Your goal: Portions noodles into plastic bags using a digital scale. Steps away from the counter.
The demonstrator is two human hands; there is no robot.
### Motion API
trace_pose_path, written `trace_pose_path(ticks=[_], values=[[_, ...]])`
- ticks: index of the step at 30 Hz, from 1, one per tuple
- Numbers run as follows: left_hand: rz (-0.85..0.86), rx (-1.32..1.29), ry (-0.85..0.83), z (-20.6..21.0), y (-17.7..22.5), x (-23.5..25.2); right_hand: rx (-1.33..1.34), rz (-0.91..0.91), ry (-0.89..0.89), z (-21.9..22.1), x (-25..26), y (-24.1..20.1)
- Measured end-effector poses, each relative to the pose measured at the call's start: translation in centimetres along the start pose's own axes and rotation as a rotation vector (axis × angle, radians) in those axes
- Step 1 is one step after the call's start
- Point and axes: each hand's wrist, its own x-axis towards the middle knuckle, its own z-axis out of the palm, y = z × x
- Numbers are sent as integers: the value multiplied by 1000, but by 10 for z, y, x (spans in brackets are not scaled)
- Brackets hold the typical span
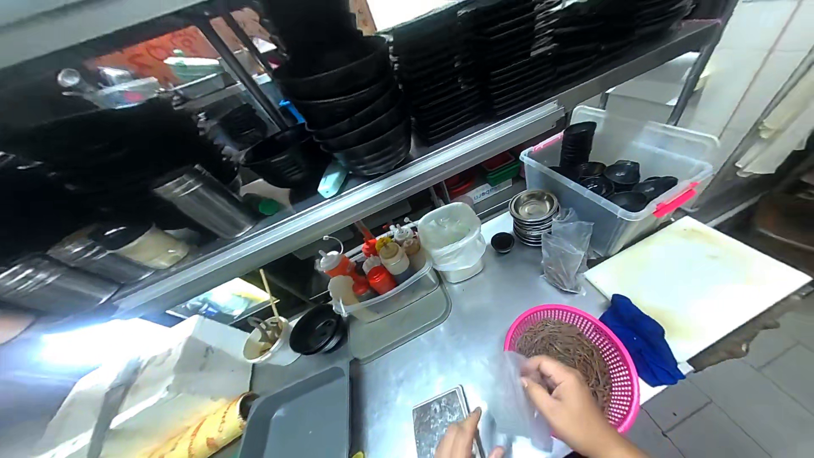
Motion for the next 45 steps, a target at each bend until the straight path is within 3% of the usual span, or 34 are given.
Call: trace_pose_path(ticks=[3, 6, 8, 11, 13, 15, 16, 19, 21, 26, 31, 36, 40, 45], values=[[41, -207, 105, -10, 45, 39, -126, -51, -44, 20, -6, -9], [-4, -220, 50, -4, 45, 52, -146, 8, -81, 24, -9, -8], [54, -139, 25, -9, 31, 56, -176, 103, -135, 10, -5, -3], [143, 109, -156, -25, 13, 55, -201, 321, -344, -13, 2, -1], [160, 293, -266, -27, 15, 58, -33, 394, -520, -20, 7, -2], [133, 404, -297, -28, 19, 61, 100, 420, -550, -29, 16, 6], [111, 429, -282, -32, 20, 63, 17, 436, -499, -37, 24, 14], [39, 450, -228, -47, 18, 65, -701, 490, -333, -60, 41, 48], [4, 446, -208, -54, 15, 65, -973, 538, -368, -58, 37, 65], [-30, 319, -208, -58, 16, 66, -1065, 422, -463, -41, 22, 87], [31, 132, -119, -65, 11, 63, -995, 404, -482, -83, 53, 10], [80, 24, -61, -69, 23, 71, -1020, 163, -498, -124, 73, -53], [125, 11, -19, -64, 37, 80, -915, -73, -364, -129, 73, -40], [86, 58, -55, -63, 45, 88, -900, 8, -433, -123, 70, -40]])
